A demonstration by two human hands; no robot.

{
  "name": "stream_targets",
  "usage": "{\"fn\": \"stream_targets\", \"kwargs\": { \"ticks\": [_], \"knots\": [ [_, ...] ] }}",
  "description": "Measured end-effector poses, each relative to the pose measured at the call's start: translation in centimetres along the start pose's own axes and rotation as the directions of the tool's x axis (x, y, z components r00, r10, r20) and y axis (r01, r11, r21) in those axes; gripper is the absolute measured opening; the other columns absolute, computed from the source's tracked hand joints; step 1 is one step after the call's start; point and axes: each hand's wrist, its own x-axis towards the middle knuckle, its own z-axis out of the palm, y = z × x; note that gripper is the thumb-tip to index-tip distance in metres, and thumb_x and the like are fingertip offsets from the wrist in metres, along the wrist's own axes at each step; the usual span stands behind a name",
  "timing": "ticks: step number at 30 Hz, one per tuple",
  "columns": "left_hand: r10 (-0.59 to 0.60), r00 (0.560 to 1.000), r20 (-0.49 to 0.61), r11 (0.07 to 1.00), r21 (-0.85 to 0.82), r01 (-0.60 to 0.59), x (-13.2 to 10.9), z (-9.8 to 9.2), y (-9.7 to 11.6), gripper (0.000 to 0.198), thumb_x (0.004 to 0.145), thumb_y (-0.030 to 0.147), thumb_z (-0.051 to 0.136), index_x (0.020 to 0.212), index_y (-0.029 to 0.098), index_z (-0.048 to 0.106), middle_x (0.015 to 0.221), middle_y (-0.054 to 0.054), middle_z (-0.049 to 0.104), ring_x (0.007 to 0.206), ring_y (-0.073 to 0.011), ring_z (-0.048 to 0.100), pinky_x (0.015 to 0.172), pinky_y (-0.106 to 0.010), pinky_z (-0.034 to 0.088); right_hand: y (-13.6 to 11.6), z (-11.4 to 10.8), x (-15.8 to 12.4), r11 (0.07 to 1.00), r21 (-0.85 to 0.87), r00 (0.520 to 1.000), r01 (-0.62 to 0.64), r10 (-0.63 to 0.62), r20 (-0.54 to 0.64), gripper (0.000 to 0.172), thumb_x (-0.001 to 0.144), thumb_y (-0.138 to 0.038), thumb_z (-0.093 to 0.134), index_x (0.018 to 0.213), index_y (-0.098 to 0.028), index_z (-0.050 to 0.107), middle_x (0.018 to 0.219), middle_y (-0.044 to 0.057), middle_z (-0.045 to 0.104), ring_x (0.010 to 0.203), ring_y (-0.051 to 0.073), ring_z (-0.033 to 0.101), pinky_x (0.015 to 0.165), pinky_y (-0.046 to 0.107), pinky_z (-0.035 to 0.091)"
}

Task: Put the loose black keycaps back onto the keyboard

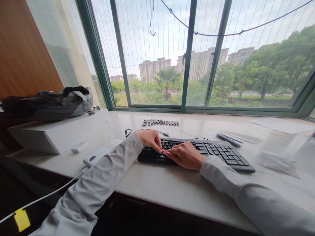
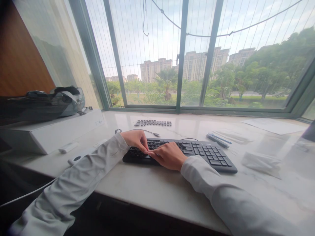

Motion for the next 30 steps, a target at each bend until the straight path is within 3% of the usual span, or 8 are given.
{"fn": "stream_targets", "kwargs": {
  "ticks": [10, 18, 30],
  "knots": [
    [0.026, 0.998, -0.058, 1.000, 0.010, -0.026, -0.2, 0.4, 0.4, 0.036, 0.056, 0.050, 0.077, 0.078, 0.022, 0.078, 0.070, -0.001, 0.072, 0.064, -0.0123, 0.056, 0.060, -0.023, 0.036, -1.0, -0.4, 0.5, 0.991, -0.129, 0.999, 0.031, -0.026, 0.042, 0.062, 0.098, -0.043, 0.023, 0.060, -0.015, 0.062, 0.057, 0.005, 0.063, 0.049, 0.007, 0.049, 0.053, 0.029, 0.015],
    [0.023, 0.999, -0.049, 0.999, 0.047, -0.021, 0.1, 0.4, 0.2, 0.036, 0.056, 0.052, 0.076, 0.076, 0.021, 0.077, 0.069, 0.000, 0.071, 0.062, -0.0116, 0.055, 0.061, -0.023, 0.036, -1.4, -0.1, 0.8, 0.968, -0.229, 0.992, 0.101, -0.082, 0.091, 0.057, 0.098, -0.034, 0.024, 0.065, -0.015, 0.065, 0.056, 0.006, 0.064, 0.046, 0.008, 0.049, 0.052, 0.029, 0.015],
    [0.007, 0.998, -0.057, 0.993, 0.115, -0.001, 0.0, 0.3, 0.6, 0.036, 0.055, 0.052, 0.076, 0.075, 0.022, 0.077, 0.059, 0.002, 0.066, 0.059, -0.0105, 0.051, 0.055, -0.023, 0.033, 0.2, 0.8, 1.1, 0.998, -0.052, 0.999, -0.042, 0.043, 0.018, 0.065, 0.098, -0.043, 0.021, 0.058, -0.015, 0.064, 0.051, 0.003, 0.059, 0.043, 0.006, 0.037, 0.053, 0.029, 0.017]
  ]
}}
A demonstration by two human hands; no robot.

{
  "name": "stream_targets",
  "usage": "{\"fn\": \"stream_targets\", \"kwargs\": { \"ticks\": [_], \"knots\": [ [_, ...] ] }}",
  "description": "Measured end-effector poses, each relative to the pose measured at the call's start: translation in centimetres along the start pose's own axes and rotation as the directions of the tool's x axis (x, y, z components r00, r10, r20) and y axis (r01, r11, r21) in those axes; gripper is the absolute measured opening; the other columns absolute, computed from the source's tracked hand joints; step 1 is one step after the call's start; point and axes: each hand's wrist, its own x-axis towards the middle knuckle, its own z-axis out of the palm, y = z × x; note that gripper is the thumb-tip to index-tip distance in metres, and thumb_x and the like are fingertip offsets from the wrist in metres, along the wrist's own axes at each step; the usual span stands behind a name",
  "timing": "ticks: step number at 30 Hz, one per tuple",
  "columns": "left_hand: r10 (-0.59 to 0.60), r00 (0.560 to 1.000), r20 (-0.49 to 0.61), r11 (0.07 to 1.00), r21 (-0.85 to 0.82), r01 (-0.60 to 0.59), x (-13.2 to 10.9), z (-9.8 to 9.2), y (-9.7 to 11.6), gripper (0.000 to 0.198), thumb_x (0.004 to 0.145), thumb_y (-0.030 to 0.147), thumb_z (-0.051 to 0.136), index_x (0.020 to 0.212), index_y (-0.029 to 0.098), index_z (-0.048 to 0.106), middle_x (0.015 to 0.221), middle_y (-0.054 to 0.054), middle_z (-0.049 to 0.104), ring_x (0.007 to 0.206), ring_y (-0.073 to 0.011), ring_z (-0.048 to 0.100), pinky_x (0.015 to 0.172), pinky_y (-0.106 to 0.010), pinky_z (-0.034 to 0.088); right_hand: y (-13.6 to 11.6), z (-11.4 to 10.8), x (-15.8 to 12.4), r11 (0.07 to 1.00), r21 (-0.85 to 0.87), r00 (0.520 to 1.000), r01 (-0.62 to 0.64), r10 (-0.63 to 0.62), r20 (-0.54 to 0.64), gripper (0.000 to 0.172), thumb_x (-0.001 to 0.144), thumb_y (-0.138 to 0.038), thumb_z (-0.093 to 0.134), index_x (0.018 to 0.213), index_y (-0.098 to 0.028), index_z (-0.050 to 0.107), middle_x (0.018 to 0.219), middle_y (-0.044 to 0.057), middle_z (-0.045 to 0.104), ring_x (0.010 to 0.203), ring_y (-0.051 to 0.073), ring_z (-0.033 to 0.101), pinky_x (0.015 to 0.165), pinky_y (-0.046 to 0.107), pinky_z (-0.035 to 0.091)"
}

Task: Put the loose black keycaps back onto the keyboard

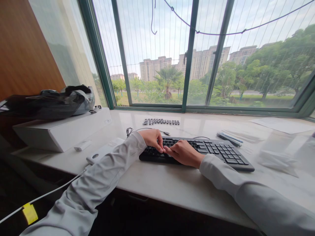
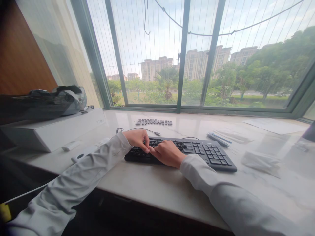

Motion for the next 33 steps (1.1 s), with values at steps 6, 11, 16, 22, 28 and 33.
{"fn": "stream_targets", "kwargs": {
  "ticks": [6, 11, 16, 22, 28, 33],
  "knots": [
    [-0.019, 0.999, -0.043, 0.998, 0.061, 0.022, -0.4, 0.3, 1.2, 0.025, 0.058, 0.041, 0.075, 0.072, 0.020, 0.077, 0.057, 0.000, 0.066, 0.056, -0.0111, 0.054, 0.052, -0.023, 0.033, 0.2, 0.5, -0.1, 1.000, 0.004, 1.000, -0.025, 0.025, -0.002, 0.065, 0.098, -0.045, 0.023, 0.061, -0.015, 0.067, 0.052, 0.004, 0.059, 0.044, 0.007, 0.039, 0.052, 0.028, 0.017],
    [-0.028, 0.999, -0.036, 0.997, 0.064, 0.030, -0.4, 0.3, 1.0, 0.025, 0.057, 0.040, 0.075, 0.072, 0.020, 0.077, 0.056, 0.001, 0.066, 0.054, -0.0104, 0.053, 0.051, -0.023, 0.033, -0.3, 0.3, -0.1, 0.998, -0.064, 1.000, 0.017, -0.017, 0.014, 0.063, 0.098, -0.042, 0.023, 0.058, -0.014, 0.063, 0.053, 0.004, 0.060, 0.046, 0.006, 0.040, 0.053, 0.028, 0.015],
    [0.006, 1.000, 0.006, 0.999, -0.046, -0.006, -0.4, -0.1, -0.3, 0.035, 0.058, 0.049, 0.075, 0.080, 0.022, 0.077, 0.069, 0.000, 0.072, 0.066, -0.0124, 0.058, 0.059, -0.022, 0.037, -0.2, -0.3, -0.5, 0.996, -0.052, 0.998, 0.068, -0.069, -0.011, 0.059, 0.098, -0.041, 0.026, 0.058, -0.015, 0.061, 0.056, 0.002, 0.061, 0.047, 0.006, 0.041, 0.053, 0.028, 0.015],
    [-0.131, 0.931, -0.340, 0.986, -0.143, 0.086, 0.1, -1.2, -2.8, 0.035, 0.064, 0.049, 0.072, 0.083, 0.020, 0.077, 0.079, -0.002, 0.073, 0.079, -0.0172, 0.064, 0.072, -0.024, 0.044, -0.1, -1.2, -0.9, 1.000, 0.009, 0.995, -0.013, 0.014, -0.101, 0.055, 0.098, -0.043, 0.024, 0.080, -0.018, 0.070, 0.065, 0.003, 0.063, 0.055, 0.008, 0.049, 0.054, 0.027, 0.017],
    [-0.363, 0.686, -0.631, 0.902, -0.052, 0.429, 0.9, -0.7, -6.7, 0.024, 0.065, 0.044, 0.072, 0.077, 0.024, 0.076, 0.076, -0.002, 0.072, 0.075, -0.0183, 0.063, 0.069, -0.027, 0.046, -0.7, -1.4, -1.1, 0.995, 0.032, 0.995, 0.095, -0.095, -0.017, 0.043, 0.097, -0.045, 0.028, 0.113, -0.031, 0.065, 0.075, 0.000, 0.063, 0.057, 0.008, 0.048, 0.052, 0.027, 0.014],
    [-0.429, 0.597, -0.678, 0.814, -0.004, 0.581, 1.0, -0.2, -8.6, 0.024, 0.066, 0.048, 0.070, 0.077, 0.028, 0.076, 0.084, -0.001, 0.072, 0.080, -0.0201, 0.062, 0.072, -0.028, 0.046, -0.6, -1.1, -1.2, 0.997, 0.039, 0.997, 0.072, -0.070, -0.034, 0.042, 0.097, -0.045, 0.028, 0.113, -0.031, 0.065, 0.077, 0.001, 0.065, 0.058, 0.009, 0.049, 0.053, 0.027, 0.014]
  ]
}}
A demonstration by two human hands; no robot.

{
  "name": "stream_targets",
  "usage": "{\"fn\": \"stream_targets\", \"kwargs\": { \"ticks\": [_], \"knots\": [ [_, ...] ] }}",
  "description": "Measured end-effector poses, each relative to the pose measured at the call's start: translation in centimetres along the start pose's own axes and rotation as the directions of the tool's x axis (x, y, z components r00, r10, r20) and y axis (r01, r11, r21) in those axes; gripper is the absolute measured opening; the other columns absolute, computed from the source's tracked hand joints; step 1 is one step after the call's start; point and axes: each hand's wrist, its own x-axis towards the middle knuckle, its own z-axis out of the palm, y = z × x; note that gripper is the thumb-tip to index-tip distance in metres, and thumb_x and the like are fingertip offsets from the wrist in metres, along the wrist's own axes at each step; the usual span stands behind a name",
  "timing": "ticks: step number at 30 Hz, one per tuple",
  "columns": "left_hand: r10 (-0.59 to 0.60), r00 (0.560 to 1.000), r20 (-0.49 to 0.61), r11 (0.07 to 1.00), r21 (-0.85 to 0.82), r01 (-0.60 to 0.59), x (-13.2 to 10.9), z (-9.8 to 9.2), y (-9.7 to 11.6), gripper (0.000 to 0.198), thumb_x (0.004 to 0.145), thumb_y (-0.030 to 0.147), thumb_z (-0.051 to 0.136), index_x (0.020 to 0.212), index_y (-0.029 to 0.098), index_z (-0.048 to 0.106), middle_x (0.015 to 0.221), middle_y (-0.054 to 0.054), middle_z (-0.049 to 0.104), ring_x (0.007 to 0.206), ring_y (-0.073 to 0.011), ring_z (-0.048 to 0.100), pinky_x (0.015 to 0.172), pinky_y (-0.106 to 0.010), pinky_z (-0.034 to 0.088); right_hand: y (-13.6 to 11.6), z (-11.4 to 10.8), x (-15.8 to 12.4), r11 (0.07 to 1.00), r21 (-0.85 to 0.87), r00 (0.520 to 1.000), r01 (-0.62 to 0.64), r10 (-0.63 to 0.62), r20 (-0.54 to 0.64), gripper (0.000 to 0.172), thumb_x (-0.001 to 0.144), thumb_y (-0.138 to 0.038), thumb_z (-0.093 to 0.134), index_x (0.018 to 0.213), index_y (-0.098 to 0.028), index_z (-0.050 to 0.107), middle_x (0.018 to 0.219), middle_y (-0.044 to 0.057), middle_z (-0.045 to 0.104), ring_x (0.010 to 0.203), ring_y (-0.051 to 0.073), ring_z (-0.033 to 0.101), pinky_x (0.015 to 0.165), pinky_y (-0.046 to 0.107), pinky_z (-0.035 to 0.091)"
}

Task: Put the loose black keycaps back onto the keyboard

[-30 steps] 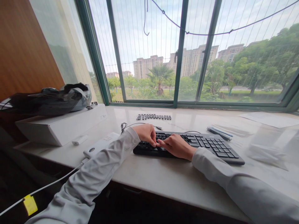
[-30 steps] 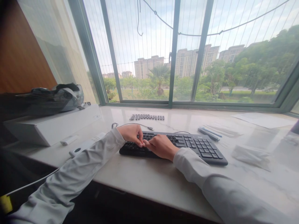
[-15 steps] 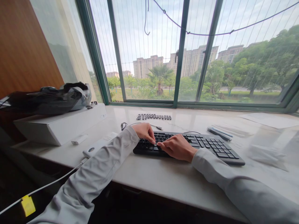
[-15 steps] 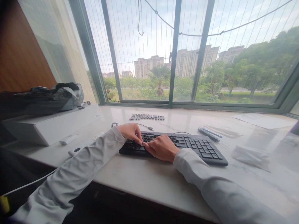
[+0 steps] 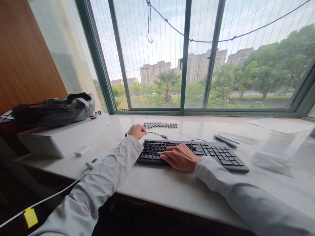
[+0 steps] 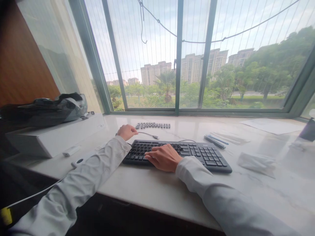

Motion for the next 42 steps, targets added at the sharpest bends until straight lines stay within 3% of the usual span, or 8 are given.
{"fn": "stream_targets", "kwargs": {
  "ticks": [8, 14, 20, 26, 36, 42],
  "knots": [
    [0.047, 0.998, 0.037, 0.990, 0.130, -0.051, 1.0, 0.2, -0.7, 0.024, 0.073, 0.048, 0.061, 0.083, 0.031, 0.075, 0.089, -0.001, 0.072, 0.084, -0.0221, 0.063, 0.073, -0.029, 0.047, -0.3, -0.4, -0.1, 1.000, -0.024, 1.000, 0.018, -0.018, 0.013, 0.041, 0.096, -0.045, 0.029, 0.111, -0.033, 0.065, 0.082, 0.000, 0.070, 0.063, 0.011, 0.057, 0.052, 0.027, 0.016],
    [0.103, 0.993, 0.057, 0.983, 0.149, -0.110, 4.1, 0.8, -0.3, 0.023, 0.075, 0.046, 0.057, 0.086, 0.034, 0.074, 0.097, 0.003, 0.071, 0.093, -0.0213, 0.062, 0.081, -0.028, 0.046, 0.0, -0.9, -0.3, 0.999, -0.053, 1.000, 0.006, -0.004, 0.020, 0.042, 0.096, -0.044, 0.027, 0.113, -0.030, 0.063, 0.090, 0.002, 0.071, 0.070, 0.014, 0.061, 0.056, 0.026, 0.024],
    [0.074, 0.994, 0.085, 0.979, 0.185, -0.089, 7.5, 3.3, 0.3, 0.026, 0.073, 0.047, 0.059, 0.085, 0.030, 0.074, 0.096, -0.002, 0.071, 0.092, -0.0212, 0.062, 0.080, -0.027, 0.045, 0.3, -1.1, -0.2, 0.989, -0.150, 1.000, 0.000, 0.002, 0.018, 0.042, 0.097, -0.039, 0.024, 0.120, -0.025, 0.056, 0.080, 0.006, 0.071, 0.063, 0.016, 0.061, 0.056, 0.026, 0.027],
    [0.017, 0.997, 0.076, 0.978, 0.208, -0.033, 9.5, 5.5, 1.2, 0.038, 0.068, 0.055, 0.062, 0.087, 0.025, 0.073, 0.100, -0.008, 0.069, 0.094, -0.0233, 0.061, 0.079, -0.027, 0.046, 0.2, -1.2, -0.2, 0.983, -0.185, 1.000, 0.013, -0.010, 0.015, 0.039, 0.097, -0.036, 0.024, 0.114, -0.023, 0.056, 0.072, 0.006, 0.069, 0.060, 0.016, 0.061, 0.056, 0.027, 0.029],
    [-0.044, 0.994, 0.102, 0.981, 0.194, 0.023, 10.3, 6.8, 2.0, 0.032, 0.066, 0.042, 0.066, 0.087, 0.018, 0.072, 0.098, -0.014, 0.069, 0.093, -0.0254, 0.062, 0.080, -0.030, 0.047, 0.2, -1.1, -0.2, 0.977, -0.209, 1.000, 0.028, -0.025, 0.017, 0.041, 0.097, -0.037, 0.022, 0.100, -0.021, 0.060, 0.071, 0.006, 0.069, 0.061, 0.017, 0.062, 0.056, 0.027, 0.030],
    [-0.056, 0.992, 0.114, 0.988, 0.149, 0.038, 10.0, 6.0, 2.7, 0.033, 0.063, 0.042, 0.069, 0.085, 0.017, 0.073, 0.094, -0.014, 0.070, 0.091, -0.0238, 0.063, 0.078, -0.027, 0.046, 0.2, -1.2, -0.2, 0.982, -0.186, 0.999, 0.022, -0.017, 0.030, 0.041, 0.097, -0.037, 0.023, 0.102, -0.021, 0.060, 0.072, 0.006, 0.070, 0.062, 0.016, 0.062, 0.059, 0.026, 0.032]
  ]
}}
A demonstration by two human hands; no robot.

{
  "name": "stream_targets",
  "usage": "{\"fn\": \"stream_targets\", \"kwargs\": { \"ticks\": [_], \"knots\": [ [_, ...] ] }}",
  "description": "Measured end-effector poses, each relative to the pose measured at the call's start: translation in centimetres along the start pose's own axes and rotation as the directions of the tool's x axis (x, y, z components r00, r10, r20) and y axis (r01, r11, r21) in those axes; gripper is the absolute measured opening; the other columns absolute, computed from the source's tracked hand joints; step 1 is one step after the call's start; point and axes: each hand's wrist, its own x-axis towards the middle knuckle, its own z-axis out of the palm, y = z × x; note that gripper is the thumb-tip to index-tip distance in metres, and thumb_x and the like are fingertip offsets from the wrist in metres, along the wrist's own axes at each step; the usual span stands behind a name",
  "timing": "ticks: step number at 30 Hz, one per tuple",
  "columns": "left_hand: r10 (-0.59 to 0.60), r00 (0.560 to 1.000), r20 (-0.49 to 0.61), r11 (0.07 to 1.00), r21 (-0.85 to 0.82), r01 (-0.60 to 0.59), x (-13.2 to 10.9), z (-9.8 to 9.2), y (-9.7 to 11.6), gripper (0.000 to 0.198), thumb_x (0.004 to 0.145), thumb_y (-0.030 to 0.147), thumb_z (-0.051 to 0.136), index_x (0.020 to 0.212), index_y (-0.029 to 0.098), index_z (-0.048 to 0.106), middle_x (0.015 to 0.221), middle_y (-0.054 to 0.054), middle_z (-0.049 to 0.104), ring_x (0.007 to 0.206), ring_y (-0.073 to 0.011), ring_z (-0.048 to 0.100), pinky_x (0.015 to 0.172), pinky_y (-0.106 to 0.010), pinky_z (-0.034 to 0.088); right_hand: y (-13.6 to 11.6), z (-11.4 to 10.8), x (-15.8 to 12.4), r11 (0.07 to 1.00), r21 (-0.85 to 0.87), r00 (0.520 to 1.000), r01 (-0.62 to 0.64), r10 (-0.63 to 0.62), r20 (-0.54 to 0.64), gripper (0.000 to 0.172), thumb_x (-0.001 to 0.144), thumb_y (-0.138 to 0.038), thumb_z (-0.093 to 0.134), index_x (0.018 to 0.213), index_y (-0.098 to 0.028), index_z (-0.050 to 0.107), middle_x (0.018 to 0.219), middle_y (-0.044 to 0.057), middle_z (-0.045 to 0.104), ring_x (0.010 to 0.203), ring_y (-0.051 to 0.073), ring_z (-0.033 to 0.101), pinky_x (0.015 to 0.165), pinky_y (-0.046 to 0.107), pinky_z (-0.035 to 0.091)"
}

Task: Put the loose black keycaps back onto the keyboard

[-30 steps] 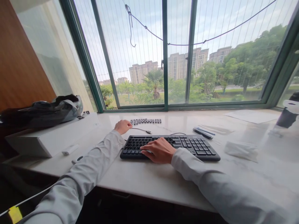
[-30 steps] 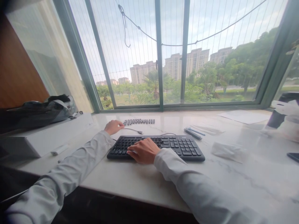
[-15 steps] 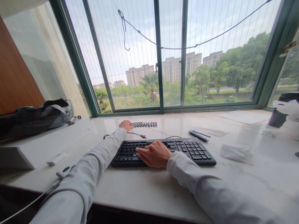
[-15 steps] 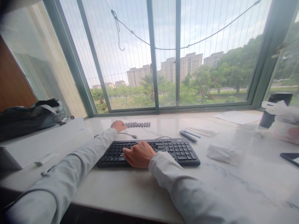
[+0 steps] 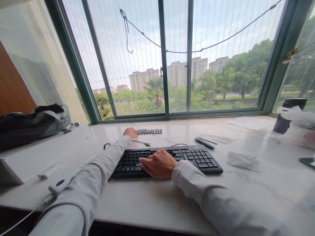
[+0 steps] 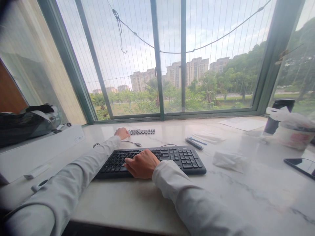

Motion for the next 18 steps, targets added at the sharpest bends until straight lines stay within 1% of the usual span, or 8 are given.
{"fn": "stream_targets", "kwargs": {
  "ticks": [2, 5, 7, 11, 12, 14, 16, 18],
  "knots": [
    [0.017, 1.000, -0.007, 1.000, -0.023, -0.017, -0.5, -0.9, 0.3, 0.034, 0.063, 0.044, 0.069, 0.084, 0.018, 0.073, 0.092, -0.012, 0.071, 0.090, -0.0238, 0.063, 0.077, -0.027, 0.046, 0.0, 0.0, 0.0, 1.000, 0.007, 1.000, -0.001, 0.001, -0.004, 0.041, 0.097, -0.037, 0.023, 0.101, -0.020, 0.061, 0.072, 0.006, 0.070, 0.062, 0.016, 0.062, 0.059, 0.026, 0.032],
    [0.077, 0.996, -0.038, 0.995, -0.068, -0.080, -1.7, -2.7, 0.9, 0.033, 0.066, 0.047, 0.067, 0.084, 0.020, 0.073, 0.092, -0.008, 0.072, 0.091, -0.0220, 0.063, 0.079, -0.026, 0.045, 0.1, 0.1, -0.1, 1.000, 0.007, 1.000, -0.001, 0.001, -0.017, 0.040, 0.097, -0.037, 0.025, 0.102, -0.021, 0.061, 0.071, 0.006, 0.070, 0.061, 0.015, 0.062, 0.058, 0.026, 0.031],
    [0.135, 0.990, -0.051, 0.985, -0.103, -0.139, -3.1, -4.1, 1.3, 0.033, 0.067, 0.049, 0.067, 0.084, 0.021, 0.072, 0.090, -0.005, 0.072, 0.089, -0.0200, 0.064, 0.078, -0.025, 0.045, 0.1, 0.2, -0.1, 1.000, 0.009, 1.000, 0.001, 0.000, -0.024, 0.039, 0.097, -0.037, 0.025, 0.104, -0.022, 0.061, 0.071, 0.005, 0.070, 0.060, 0.015, 0.061, 0.058, 0.026, 0.030],
    [0.265, 0.964, -0.031, 0.949, -0.171, -0.266, -6.9, -6.4, 1.5, 0.032, 0.062, 0.047, 0.072, 0.081, 0.022, 0.071, 0.086, -0.001, 0.072, 0.082, -0.0173, 0.065, 0.071, -0.022, 0.046, 0.1, 0.4, -0.1, 1.000, 0.027, 1.000, -0.006, 0.006, -0.024, 0.039, 0.097, -0.037, 0.026, 0.109, -0.023, 0.060, 0.073, 0.006, 0.070, 0.060, 0.015, 0.061, 0.058, 0.026, 0.030],
    [0.312, 0.950, -0.019, 0.929, -0.200, -0.310, -8.0, -6.8, 1.5, 0.032, 0.061, 0.048, 0.072, 0.080, 0.022, 0.071, 0.086, 0.000, 0.072, 0.082, -0.0167, 0.065, 0.071, -0.022, 0.046, 0.1, 0.5, -0.1, 0.999, 0.033, 1.000, -0.010, 0.011, -0.023, 0.040, 0.097, -0.037, 0.026, 0.111, -0.023, 0.060, 0.074, 0.006, 0.070, 0.060, 0.014, 0.060, 0.059, 0.026, 0.030],
    [0.448, 0.894, 0.009, 0.849, -0.318, -0.422, -10.0, -7.6, 1.4, 0.034, 0.065, 0.049, 0.070, 0.086, 0.021, 0.070, 0.086, -0.001, 0.072, 0.080, -0.0169, 0.065, 0.070, -0.023, 0.046, 0.1, 0.6, -0.1, 0.999, 0.041, 1.000, -0.016, 0.017, -0.020, 0.040, 0.097, -0.037, 0.027, 0.112, -0.022, 0.061, 0.074, 0.006, 0.071, 0.060, 0.014, 0.060, 0.059, 0.025, 0.030],
    [0.534, 0.845, 0.034, 0.783, -0.397, -0.479, -11.5, -8.1, 1.3, 0.036, 0.068, 0.050, 0.068, 0.089, 0.021, 0.071, 0.084, -0.001, 0.072, 0.080, -0.0166, 0.065, 0.072, -0.024, 0.046, 0.0, 0.7, -0.1, 0.999, 0.042, 1.000, -0.012, 0.013, -0.024, 0.041, 0.097, -0.038, 0.027, 0.113, -0.022, 0.061, 0.073, 0.006, 0.070, 0.060, 0.013, 0.060, 0.058, 0.025, 0.029],
    [0.601, 0.794, 0.088, 0.734, -0.455, -0.505, -12.4, -8.5, 1.2, 0.037, 0.069, 0.053, 0.067, 0.085, 0.020, 0.072, 0.082, -0.003, 0.072, 0.081, -0.0170, 0.065, 0.072, -0.024, 0.045, -0.1, 0.8, -0.1, 0.999, 0.041, 0.999, -0.002, 0.004, -0.036, 0.039, 0.096, -0.037, 0.029, 0.114, -0.024, 0.061, 0.072, 0.005, 0.070, 0.059, 0.013, 0.059, 0.056, 0.025, 0.026]
  ]
}}
